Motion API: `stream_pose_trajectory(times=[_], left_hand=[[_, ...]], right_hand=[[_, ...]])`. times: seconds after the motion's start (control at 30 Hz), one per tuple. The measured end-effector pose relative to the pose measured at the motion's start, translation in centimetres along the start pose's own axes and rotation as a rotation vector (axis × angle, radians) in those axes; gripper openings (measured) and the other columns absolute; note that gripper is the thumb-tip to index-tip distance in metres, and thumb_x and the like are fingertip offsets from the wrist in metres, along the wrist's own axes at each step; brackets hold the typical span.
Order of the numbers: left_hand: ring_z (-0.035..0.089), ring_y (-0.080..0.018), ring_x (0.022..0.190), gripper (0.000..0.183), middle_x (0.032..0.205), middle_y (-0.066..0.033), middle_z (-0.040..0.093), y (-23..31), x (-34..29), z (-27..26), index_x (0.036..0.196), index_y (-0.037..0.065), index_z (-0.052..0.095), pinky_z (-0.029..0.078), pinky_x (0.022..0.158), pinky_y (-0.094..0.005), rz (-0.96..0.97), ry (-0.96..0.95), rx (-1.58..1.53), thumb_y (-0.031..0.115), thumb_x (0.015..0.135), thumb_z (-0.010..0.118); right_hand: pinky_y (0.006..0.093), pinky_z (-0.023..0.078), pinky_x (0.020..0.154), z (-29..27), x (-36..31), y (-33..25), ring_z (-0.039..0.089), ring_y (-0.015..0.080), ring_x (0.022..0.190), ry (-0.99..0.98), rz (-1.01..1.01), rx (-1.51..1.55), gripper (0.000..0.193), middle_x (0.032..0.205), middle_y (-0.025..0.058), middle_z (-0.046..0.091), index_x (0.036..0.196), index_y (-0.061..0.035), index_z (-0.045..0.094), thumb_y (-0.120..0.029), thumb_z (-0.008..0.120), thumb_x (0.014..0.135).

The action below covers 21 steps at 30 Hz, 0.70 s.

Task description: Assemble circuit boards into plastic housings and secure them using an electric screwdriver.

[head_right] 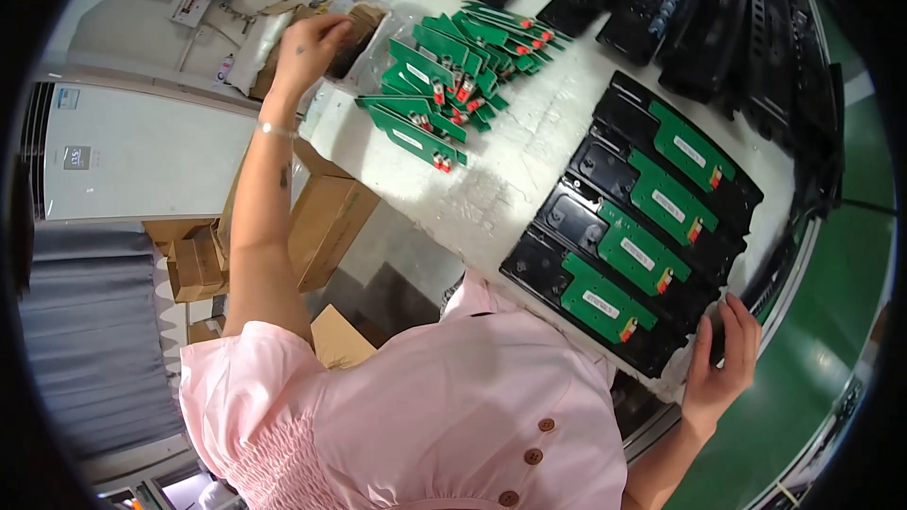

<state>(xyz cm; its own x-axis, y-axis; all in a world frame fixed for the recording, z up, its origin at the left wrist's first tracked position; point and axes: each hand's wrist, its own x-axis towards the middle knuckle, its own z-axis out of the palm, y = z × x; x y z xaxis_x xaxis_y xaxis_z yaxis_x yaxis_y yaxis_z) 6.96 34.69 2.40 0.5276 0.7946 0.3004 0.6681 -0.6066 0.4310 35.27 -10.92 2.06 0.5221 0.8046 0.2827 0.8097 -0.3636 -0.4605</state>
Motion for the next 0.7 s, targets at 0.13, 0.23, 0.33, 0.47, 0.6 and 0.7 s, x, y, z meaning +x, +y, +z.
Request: stream_pose_trajectory(times=[0.13, 0.23, 0.33, 0.47, 0.6, 0.7], left_hand=[[0.055, -0.0345, 0.083, 0.019, 0.089, -0.0176, 0.059, -2.1, 2.5, 2.4, 0.090, 0.007, 0.063, 0.045, 0.073, -0.0368, 0.186, -0.321, 0.108, 0.020, 0.078, 0.055], [0.057, -0.0311, 0.083, 0.019, 0.090, -0.0166, 0.060, -2.4, 3.0, 3.1, 0.090, 0.008, 0.063, 0.045, 0.074, -0.0349, 0.106, -0.320, 0.106, 0.018, 0.076, 0.057], [0.060, -0.0280, 0.080, 0.019, 0.085, -0.0150, 0.062, -1.7, 2.9, 3.1, 0.088, 0.007, 0.064, 0.045, 0.074, -0.0325, 0.009, -0.292, 0.101, 0.015, 0.072, 0.060], [0.062, -0.0235, 0.071, 0.022, 0.082, -0.0140, 0.063, -1.8, 3.2, 2.8, 0.091, 0.004, 0.063, 0.047, 0.068, -0.0303, -0.028, -0.151, 0.136, 0.013, 0.071, 0.062], [0.058, -0.0081, 0.067, 0.021, 0.075, -0.0071, 0.063, -2.8, 3.6, 3.2, 0.095, -0.005, 0.060, 0.047, 0.058, -0.0213, -0.278, -0.243, -0.219, 0.009, 0.079, 0.056], [0.044, -0.0061, 0.055, 0.017, 0.067, -0.0007, 0.051, -2.6, 3.7, 4.0, 0.088, -0.003, 0.058, 0.040, 0.048, -0.0170, -0.563, -0.325, -0.626, 0.011, 0.085, 0.049]], right_hand=[[0.0308, 0.039, 0.082, 0.1, 1.2, 0.3, 0.052, 0.0254, 0.093, -0.013, 0.011, -0.034, 0.020, 0.102, 0.0120, 0.055, 0.097, 0.0022, 0.055, 0.000, 0.055, 0.077], [0.0312, 0.039, 0.083, -0.3, 1.7, 1.4, 0.053, 0.0257, 0.094, -0.003, -0.004, -0.117, 0.020, 0.102, 0.0123, 0.055, 0.097, 0.0020, 0.055, -0.001, 0.055, 0.077], [0.0331, 0.041, 0.080, -0.9, 2.0, 2.9, 0.053, 0.0268, 0.090, 0.047, 0.027, -0.160, 0.019, 0.098, 0.0132, 0.056, 0.094, 0.0023, 0.056, -0.001, 0.057, 0.075], [0.0341, 0.041, 0.080, -1.1, 2.6, 7.9, 0.052, 0.0288, 0.090, 0.140, 0.059, -0.194, 0.029, 0.101, 0.0142, 0.054, 0.106, -0.0006, 0.052, -0.008, 0.058, 0.078], [0.0365, 0.041, 0.078, 0.1, 3.4, 11.0, 0.051, 0.0319, 0.092, 0.126, 0.506, -0.382, 0.061, 0.107, 0.0206, 0.049, 0.121, -0.0012, 0.038, -0.036, 0.060, 0.076], [0.0350, 0.040, 0.082, 1.1, 3.8, 12.0, 0.054, 0.0342, 0.094, 0.051, 0.607, -0.194, 0.064, 0.099, 0.0251, 0.055, 0.121, 0.0026, 0.037, -0.032, 0.062, 0.074]])
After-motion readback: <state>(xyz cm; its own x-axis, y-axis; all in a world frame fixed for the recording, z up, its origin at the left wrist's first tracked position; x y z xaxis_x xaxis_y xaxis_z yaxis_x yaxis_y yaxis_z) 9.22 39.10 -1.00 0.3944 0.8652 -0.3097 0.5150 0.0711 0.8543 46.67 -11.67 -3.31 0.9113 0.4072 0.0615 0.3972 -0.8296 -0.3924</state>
